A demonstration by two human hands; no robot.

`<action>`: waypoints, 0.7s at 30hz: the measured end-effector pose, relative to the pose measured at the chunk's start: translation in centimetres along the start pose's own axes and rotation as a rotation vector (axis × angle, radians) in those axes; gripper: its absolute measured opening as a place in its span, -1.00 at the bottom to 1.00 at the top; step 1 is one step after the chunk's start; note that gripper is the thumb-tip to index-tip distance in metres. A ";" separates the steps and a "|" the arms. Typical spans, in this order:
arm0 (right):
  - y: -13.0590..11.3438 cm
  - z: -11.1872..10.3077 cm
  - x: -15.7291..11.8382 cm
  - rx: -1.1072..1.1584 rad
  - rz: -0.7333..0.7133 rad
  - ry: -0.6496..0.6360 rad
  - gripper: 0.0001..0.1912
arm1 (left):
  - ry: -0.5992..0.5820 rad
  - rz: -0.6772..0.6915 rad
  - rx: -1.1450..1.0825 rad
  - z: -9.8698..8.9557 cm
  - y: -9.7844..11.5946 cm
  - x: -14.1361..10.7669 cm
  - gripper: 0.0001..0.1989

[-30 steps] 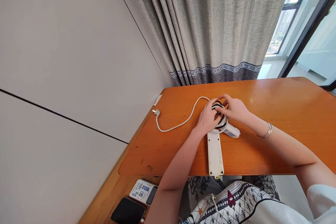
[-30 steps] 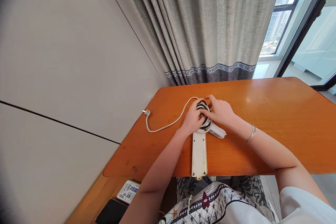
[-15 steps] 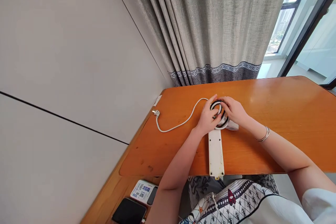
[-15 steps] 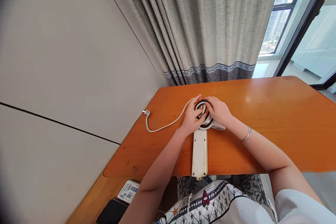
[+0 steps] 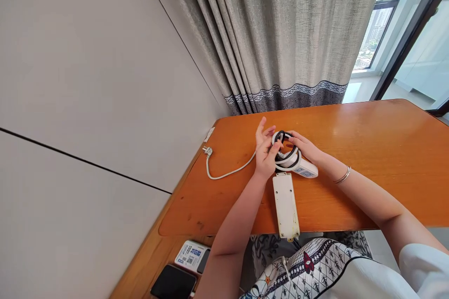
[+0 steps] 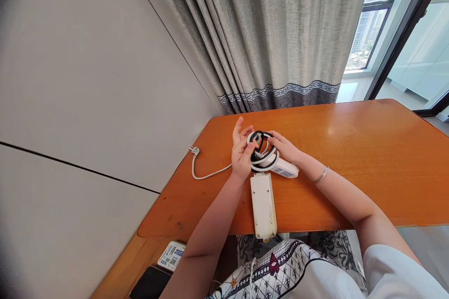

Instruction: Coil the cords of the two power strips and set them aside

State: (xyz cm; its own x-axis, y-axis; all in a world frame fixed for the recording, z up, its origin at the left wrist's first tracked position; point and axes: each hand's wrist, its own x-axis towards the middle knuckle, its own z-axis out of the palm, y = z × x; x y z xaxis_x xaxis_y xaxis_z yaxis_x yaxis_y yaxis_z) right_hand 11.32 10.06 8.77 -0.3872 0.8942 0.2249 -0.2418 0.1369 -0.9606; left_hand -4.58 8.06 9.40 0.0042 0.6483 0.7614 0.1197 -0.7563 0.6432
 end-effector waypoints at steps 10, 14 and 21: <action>1.0 0.4 -1.1 -0.034 -0.041 -0.149 -0.25 | -0.090 -0.228 0.001 -2.4 -0.8 1.5 -0.60; 1.1 1.1 -1.1 -0.105 -0.164 -0.078 -0.18 | -0.083 -0.232 0.022 -2.8 0.0 1.7 -0.65; 2.3 2.0 -1.2 0.009 -0.125 -0.241 0.25 | -0.085 -0.201 -0.142 -2.6 -0.5 1.8 -0.66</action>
State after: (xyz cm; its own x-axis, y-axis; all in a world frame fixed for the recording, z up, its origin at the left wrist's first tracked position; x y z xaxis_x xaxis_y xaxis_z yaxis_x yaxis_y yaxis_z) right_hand 9.48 8.48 6.65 -0.5542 0.7431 0.3750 -0.3083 0.2353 -0.9217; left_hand -7.18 9.40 10.64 0.0787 0.7872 0.6116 -0.0142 -0.6126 0.7903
